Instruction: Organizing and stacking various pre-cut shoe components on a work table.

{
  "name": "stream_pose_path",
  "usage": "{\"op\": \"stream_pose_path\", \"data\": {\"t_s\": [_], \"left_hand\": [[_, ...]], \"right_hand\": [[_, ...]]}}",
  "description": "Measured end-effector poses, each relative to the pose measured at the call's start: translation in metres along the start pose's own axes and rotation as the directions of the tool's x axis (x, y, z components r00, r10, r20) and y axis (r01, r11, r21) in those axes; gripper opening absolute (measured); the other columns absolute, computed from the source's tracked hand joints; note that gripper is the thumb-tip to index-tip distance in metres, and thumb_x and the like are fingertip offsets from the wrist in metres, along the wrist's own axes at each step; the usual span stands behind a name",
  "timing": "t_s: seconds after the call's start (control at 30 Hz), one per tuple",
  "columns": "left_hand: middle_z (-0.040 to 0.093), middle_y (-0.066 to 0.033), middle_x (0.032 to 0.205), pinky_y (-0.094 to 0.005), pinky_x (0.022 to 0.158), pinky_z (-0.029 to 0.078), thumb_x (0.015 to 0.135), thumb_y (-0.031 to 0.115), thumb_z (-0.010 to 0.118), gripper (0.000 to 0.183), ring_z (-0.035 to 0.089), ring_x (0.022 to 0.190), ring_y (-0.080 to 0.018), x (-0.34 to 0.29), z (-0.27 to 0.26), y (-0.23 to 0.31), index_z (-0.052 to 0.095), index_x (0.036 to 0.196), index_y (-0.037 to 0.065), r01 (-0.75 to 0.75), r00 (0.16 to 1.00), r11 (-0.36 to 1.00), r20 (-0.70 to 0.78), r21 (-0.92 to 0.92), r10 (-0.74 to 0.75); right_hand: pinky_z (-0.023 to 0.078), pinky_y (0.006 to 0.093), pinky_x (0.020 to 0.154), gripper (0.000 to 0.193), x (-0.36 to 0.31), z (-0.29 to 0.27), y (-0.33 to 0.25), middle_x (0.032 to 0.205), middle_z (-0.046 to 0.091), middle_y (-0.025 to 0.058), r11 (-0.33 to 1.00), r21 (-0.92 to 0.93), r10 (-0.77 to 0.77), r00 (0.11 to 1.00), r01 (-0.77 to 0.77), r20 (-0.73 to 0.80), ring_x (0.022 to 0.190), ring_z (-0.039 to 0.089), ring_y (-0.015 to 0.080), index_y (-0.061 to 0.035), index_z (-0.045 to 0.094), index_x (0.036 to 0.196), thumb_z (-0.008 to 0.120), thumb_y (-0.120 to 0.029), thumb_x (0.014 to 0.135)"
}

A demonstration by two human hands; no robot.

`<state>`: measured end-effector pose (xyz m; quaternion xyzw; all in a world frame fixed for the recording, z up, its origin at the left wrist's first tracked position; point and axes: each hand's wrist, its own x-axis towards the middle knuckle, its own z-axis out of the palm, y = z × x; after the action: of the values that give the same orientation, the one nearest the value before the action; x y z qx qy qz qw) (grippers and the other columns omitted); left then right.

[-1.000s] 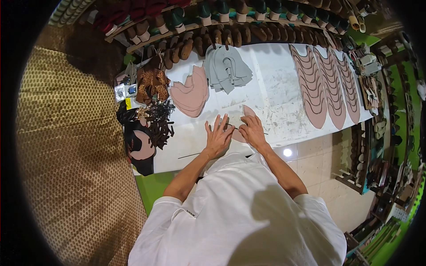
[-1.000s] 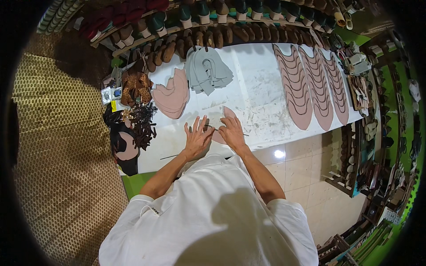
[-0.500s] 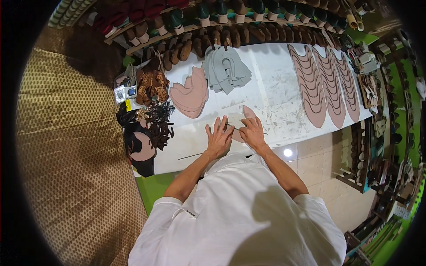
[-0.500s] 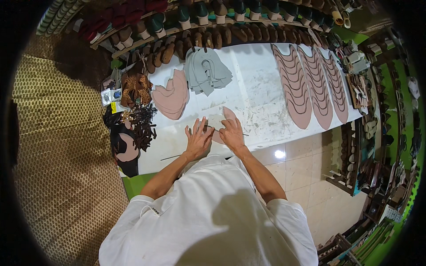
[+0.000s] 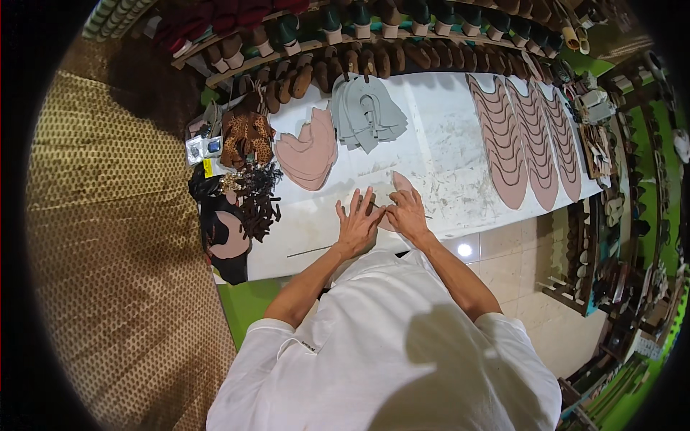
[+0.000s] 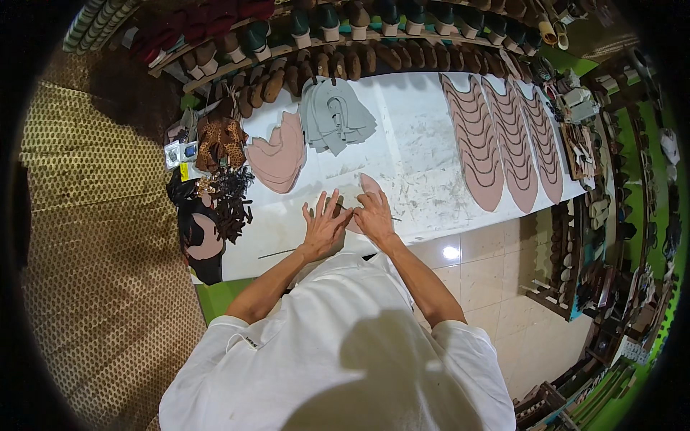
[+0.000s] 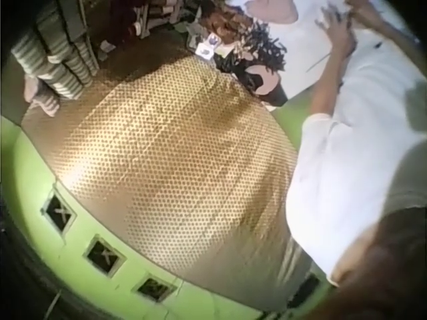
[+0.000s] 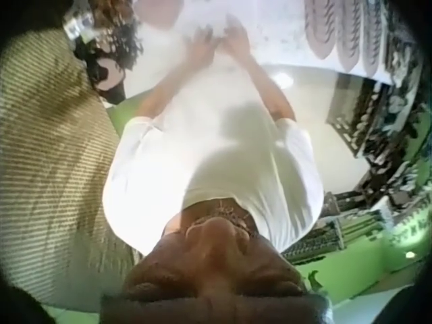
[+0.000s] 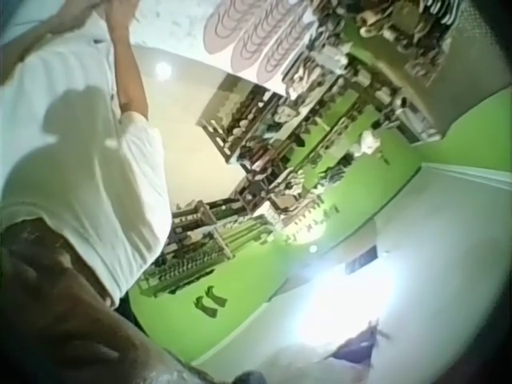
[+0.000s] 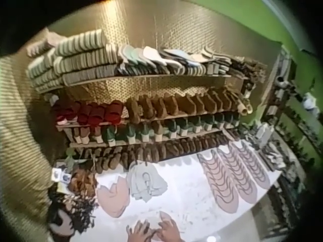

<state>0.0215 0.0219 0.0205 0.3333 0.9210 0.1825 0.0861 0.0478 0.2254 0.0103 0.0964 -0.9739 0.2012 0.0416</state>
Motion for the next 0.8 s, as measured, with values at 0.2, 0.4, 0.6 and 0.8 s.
{"op": "stream_pose_path", "data": {"t_s": [0.2, 0.4, 0.6, 0.8], "left_hand": [[0.012, -0.0114, 0.176, -0.0821, 0.11, 0.011, 0.101, 0.032, 0.061, 0.039, 0.01, 0.159, -0.0404, -0.006, 0.004, 0.008, 0.064, 0.139, 0.031, 0.051, 0.999, 0.998, 0.013, 0.033, -0.052], [0.012, -0.0113, 0.176, -0.082, 0.11, 0.01, 0.101, 0.037, 0.062, 0.041, 0.009, 0.16, -0.0397, -0.011, 0.012, 0.018, 0.062, 0.142, 0.035, 0.164, 0.986, 0.985, 0.012, 0.043, -0.165], [0.015, -0.0109, 0.175, -0.0809, 0.11, 0.012, 0.1, 0.037, 0.064, 0.043, 0.012, 0.159, -0.0393, -0.012, 0.023, 0.028, 0.061, 0.143, 0.037, 0.239, 0.971, 0.966, -0.045, 0.097, -0.235], [0.02, -0.0083, 0.174, -0.0799, 0.111, 0.013, 0.098, 0.034, 0.065, 0.038, 0.017, 0.159, -0.0363, -0.009, 0.024, 0.032, 0.065, 0.136, 0.033, 0.211, 0.977, 0.959, -0.079, 0.189, -0.199]], "right_hand": [[0.034, 0.051, 0.117, 0.016, -0.007, -0.013, 0.001, 0.129, 0.065, 0.0088, 0.989, 0.143, 0.05, 0.998, -0.045, -0.032, 0.128, 0.055, 0.0273, -0.011, 0.082, 0.093, 0.077, -0.024, 0.085], [0.033, 0.0497, 0.117, 0.019, -0.025, -0.026, 0.023, 0.136, 0.062, 0.0115, 0.967, 0.235, 0.093, 0.995, -0.095, 0.019, 0.133, 0.052, 0.0306, -0.0095, 0.08, 0.097, 0.077, -0.025, 0.086], [0.028, 0.0543, 0.121, 0.018, -0.012, -0.03, 0.042, 0.138, 0.06, 0.0128, 0.976, 0.216, -0.051, 0.994, 0.029, 0.101, 0.138, 0.046, 0.0346, -0.0042, 0.078, 0.097, 0.073, -0.02, 0.089], [0.023, 0.0575, 0.124, 0.016, 0.005, -0.037, 0.054, 0.139, 0.059, 0.0126, 0.96, 0.212, -0.215, 0.968, 0.185, 0.127, 0.14, 0.045, 0.0353, -0.0034, 0.076, 0.09, 0.072, -0.019, 0.089]]}}
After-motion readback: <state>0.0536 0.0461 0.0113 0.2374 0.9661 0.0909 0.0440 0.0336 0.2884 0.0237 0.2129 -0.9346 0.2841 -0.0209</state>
